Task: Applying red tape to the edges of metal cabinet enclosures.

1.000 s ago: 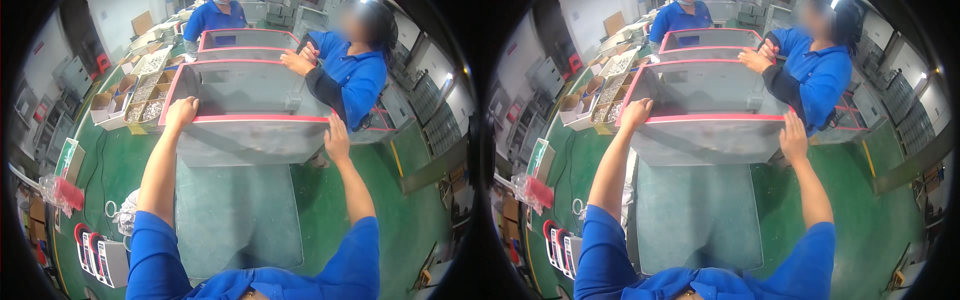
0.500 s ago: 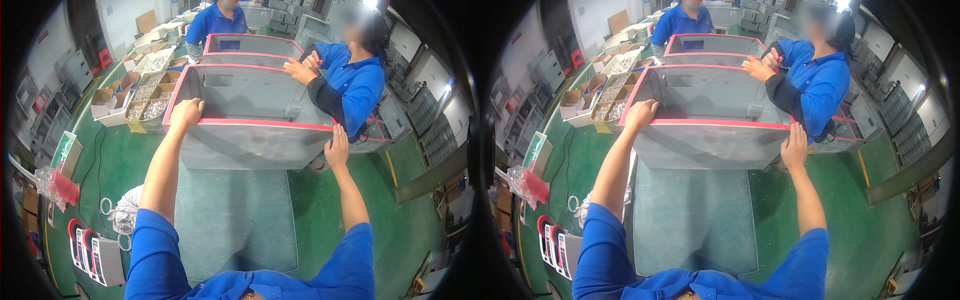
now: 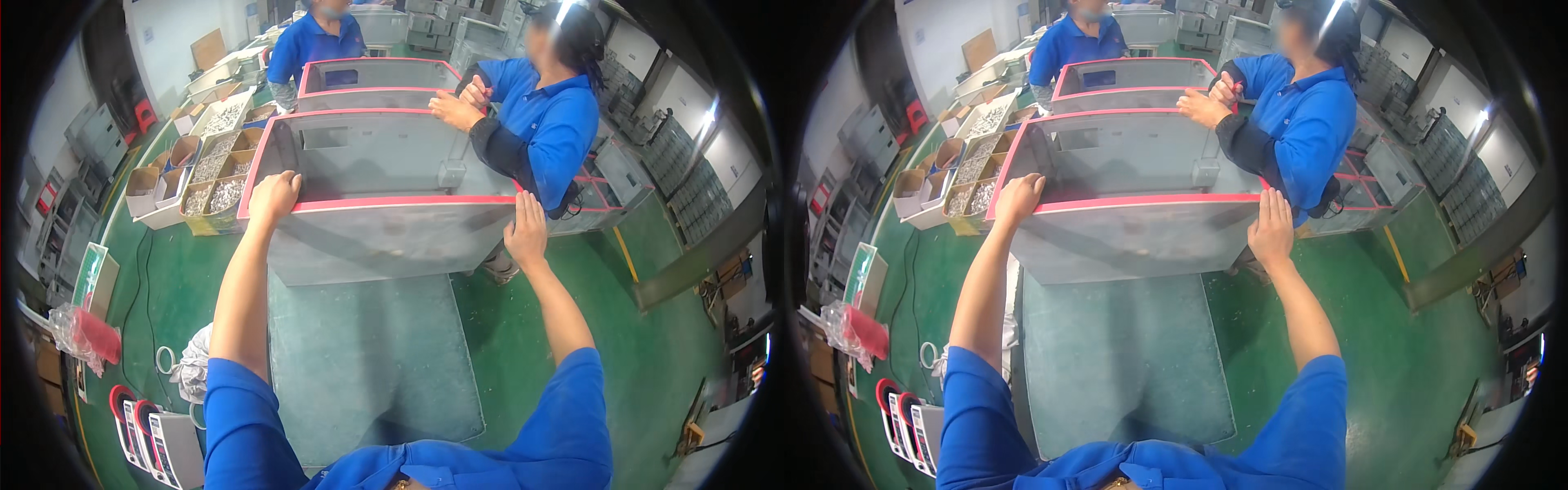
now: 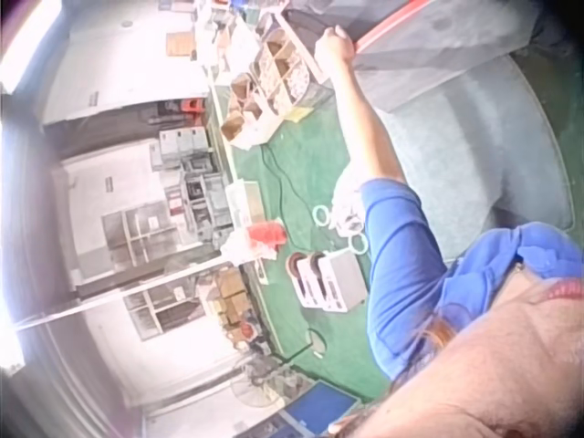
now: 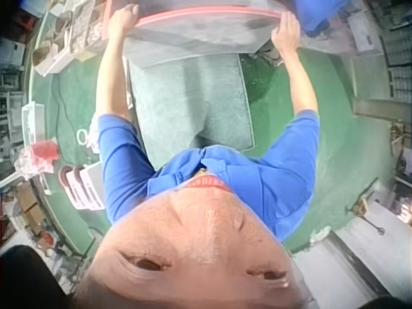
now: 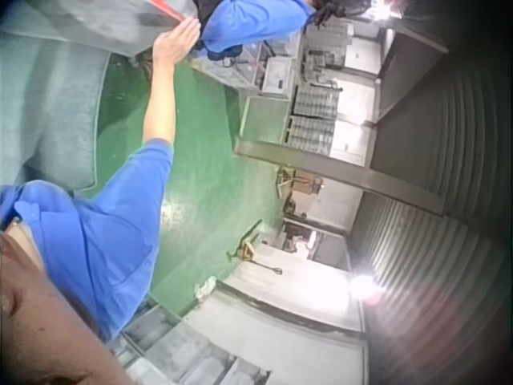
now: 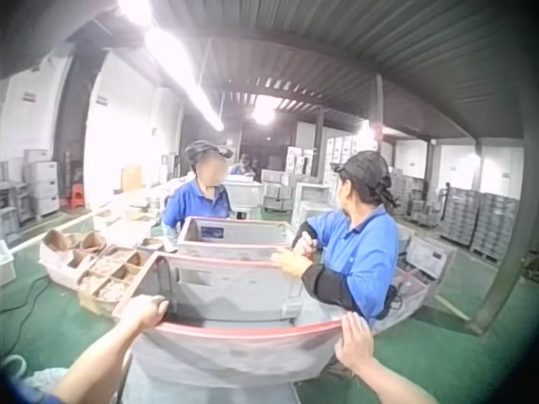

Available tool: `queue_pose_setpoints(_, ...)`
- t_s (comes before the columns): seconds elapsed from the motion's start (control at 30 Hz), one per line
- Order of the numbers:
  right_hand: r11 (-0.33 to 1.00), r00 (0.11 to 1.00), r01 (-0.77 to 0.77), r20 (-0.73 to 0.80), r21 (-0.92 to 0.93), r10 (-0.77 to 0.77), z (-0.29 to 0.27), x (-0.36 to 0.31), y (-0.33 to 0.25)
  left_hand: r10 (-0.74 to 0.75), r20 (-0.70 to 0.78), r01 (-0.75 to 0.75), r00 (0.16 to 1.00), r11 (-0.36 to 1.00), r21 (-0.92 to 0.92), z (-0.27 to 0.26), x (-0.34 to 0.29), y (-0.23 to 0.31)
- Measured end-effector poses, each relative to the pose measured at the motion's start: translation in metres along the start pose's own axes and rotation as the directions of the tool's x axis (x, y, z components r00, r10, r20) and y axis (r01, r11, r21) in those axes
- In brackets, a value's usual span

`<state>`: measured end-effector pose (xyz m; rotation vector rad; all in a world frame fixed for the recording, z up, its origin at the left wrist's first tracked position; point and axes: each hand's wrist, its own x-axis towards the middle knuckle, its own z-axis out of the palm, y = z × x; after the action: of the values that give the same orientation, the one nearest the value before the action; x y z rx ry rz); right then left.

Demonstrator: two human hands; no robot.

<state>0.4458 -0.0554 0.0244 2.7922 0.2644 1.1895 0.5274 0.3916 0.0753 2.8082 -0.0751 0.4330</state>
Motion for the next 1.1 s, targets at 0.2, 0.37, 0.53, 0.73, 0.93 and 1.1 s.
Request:
queue_pose_setpoints(0.2,0.999,0.999,-0.041,-0.008,0.001,0.041,-0.001,0.0,-0.016,0.016,-0.017,-0.016,1.0,1.0,0.007,0.003,0.001,-0.006)
queue_pose_setpoints(0.37,0.999,0.999,-0.039,-0.007,0.002,0.039,-0.001,0.0,-0.018,0.011,-0.015,-0.011,1.0,1.0,-0.001,0.004,0.0,-0.003)
queue_pose_setpoints(0.53,0.998,1.0,0.028,-0.001,0.059,-0.028,0.005,0.009,-0.047,0.001,0.003,-0.001,1.0,1.0,0.002,0.001,0.0,-0.002)
queue_pose_setpoints(0.73,0.962,0.986,0.156,-0.098,0.223,-0.137,0.015,0.033,-0.135,0.008,-0.001,-0.008,1.0,1.0,0.009,0.002,0.0,-0.002)
queue_pose_setpoints(0.93,0.846,0.942,0.327,-0.214,0.42,-0.258,0.02,0.061,-0.243,0.031,-0.023,-0.031,0.999,0.999,-0.006,0.006,0.003,-0.009)
queue_pose_setpoints(1.1,0.771,0.923,0.383,-0.236,0.51,-0.303,0.024,0.081,-0.301,0.023,-0.034,-0.024,0.999,0.999,-0.029,0.011,0.004,-0.01)
